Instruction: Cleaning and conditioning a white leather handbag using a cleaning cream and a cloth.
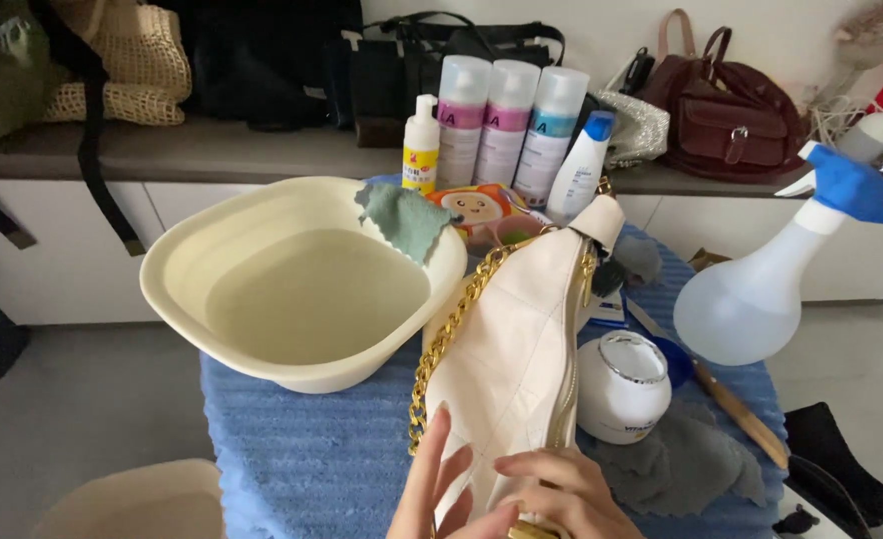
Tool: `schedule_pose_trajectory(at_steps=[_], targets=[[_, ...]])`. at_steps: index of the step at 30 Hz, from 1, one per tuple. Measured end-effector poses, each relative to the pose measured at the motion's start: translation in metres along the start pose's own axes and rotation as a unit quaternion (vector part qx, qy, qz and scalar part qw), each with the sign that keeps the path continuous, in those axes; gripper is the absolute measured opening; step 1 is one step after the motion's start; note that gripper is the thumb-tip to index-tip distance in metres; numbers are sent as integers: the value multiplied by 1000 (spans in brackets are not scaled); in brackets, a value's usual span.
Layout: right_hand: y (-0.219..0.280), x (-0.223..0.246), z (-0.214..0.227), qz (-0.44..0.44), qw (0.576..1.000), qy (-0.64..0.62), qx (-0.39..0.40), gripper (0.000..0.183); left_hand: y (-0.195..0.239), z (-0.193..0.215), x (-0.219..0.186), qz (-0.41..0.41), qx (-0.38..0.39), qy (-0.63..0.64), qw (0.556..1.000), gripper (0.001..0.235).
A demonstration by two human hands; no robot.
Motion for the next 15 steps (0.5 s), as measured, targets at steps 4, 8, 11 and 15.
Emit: schedule_pose_trajectory(at_steps=[4, 8, 11, 15], targets=[[-2, 10, 4, 43, 999, 0, -32, 34, 0, 8, 6, -37, -9, 1, 999, 103], [2, -5, 10, 145, 987, -63, 31, 23, -1, 12, 10, -65, -14, -40, 997, 107], [-1, -13, 5, 64, 990, -64, 108, 36, 1, 13, 17, -50, -92, -10, 994, 103], [-2, -22, 4, 124, 985, -32, 118, 35, -2, 4, 14, -88, -58, -20, 994, 97]])
Point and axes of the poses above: each hand's wrist, its own y-axis away from the middle knuckle, its own z-axis out of the back of the hand, x = y × z, the point moved 8 cm from there along -y, towards the middle knuckle, and after that the axes turned 7 degrees about -y, right-handed, at the moved point
